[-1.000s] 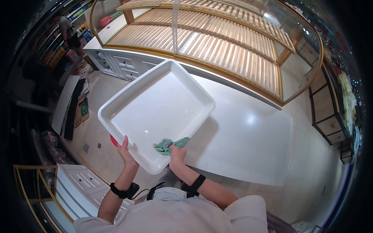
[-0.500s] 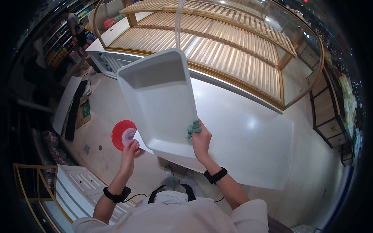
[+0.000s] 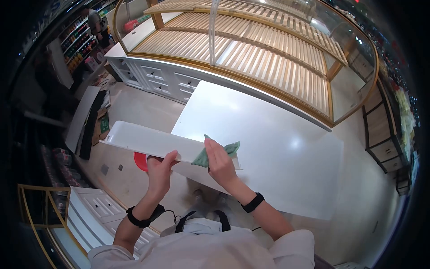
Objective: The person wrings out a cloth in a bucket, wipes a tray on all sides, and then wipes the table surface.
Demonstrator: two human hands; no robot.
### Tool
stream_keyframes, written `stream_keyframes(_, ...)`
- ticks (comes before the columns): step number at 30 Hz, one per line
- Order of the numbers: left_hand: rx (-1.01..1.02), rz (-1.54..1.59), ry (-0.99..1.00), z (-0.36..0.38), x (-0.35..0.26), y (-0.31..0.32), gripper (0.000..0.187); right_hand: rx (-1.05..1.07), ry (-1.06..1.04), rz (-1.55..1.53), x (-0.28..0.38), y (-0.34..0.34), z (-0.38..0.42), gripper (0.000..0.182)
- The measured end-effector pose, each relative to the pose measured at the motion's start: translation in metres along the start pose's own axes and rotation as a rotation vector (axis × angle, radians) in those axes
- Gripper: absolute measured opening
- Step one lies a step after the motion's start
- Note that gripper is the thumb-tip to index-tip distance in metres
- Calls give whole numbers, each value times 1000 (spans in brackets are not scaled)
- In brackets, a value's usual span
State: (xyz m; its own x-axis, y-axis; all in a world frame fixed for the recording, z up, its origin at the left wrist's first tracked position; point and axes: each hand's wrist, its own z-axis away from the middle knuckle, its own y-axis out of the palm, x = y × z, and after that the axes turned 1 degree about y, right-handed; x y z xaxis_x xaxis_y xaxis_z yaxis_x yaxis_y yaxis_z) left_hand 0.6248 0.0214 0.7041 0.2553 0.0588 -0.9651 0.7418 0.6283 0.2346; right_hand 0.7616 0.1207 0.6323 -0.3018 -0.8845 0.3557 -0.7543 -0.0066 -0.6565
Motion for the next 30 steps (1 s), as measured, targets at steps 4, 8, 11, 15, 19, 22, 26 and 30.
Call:
stream_keyframes(4, -46, 86, -39, 1, -3, -7, 15, 2, -19, 54, 1, -6, -2, 57)
stream_keyframes(8, -58, 73, 3, -9, 1, -28, 16, 42, 68, 113, -20, -13, 20, 60)
stream_keyframes(11, -48, 199, 34, -12, -11, -31, 21, 21, 190, 32, -26, -18, 31, 65)
stream_keyframes(15, -81, 306, -25, -14, -19, -37, 26, -160, 281, -160, -20, -21, 23, 64)
stream_keyframes(19, -62, 360, -97, -18, -23, -47, 27, -232, 311, -250, -16, -36, 12, 60)
stream_keyframes(22, -27, 366, -94, -21, -16, -57, 31, -266, 311, -287, -16, -38, 4, 47)
stream_keyframes(26, 7, 438, -99, -24, -15, -59, 35, -317, 310, -308, -15, -34, -1, 52)
stream_keyframes(30, -72, 626, -82, -14, -18, -28, 38, -314, 235, -263, -7, -32, -9, 47)
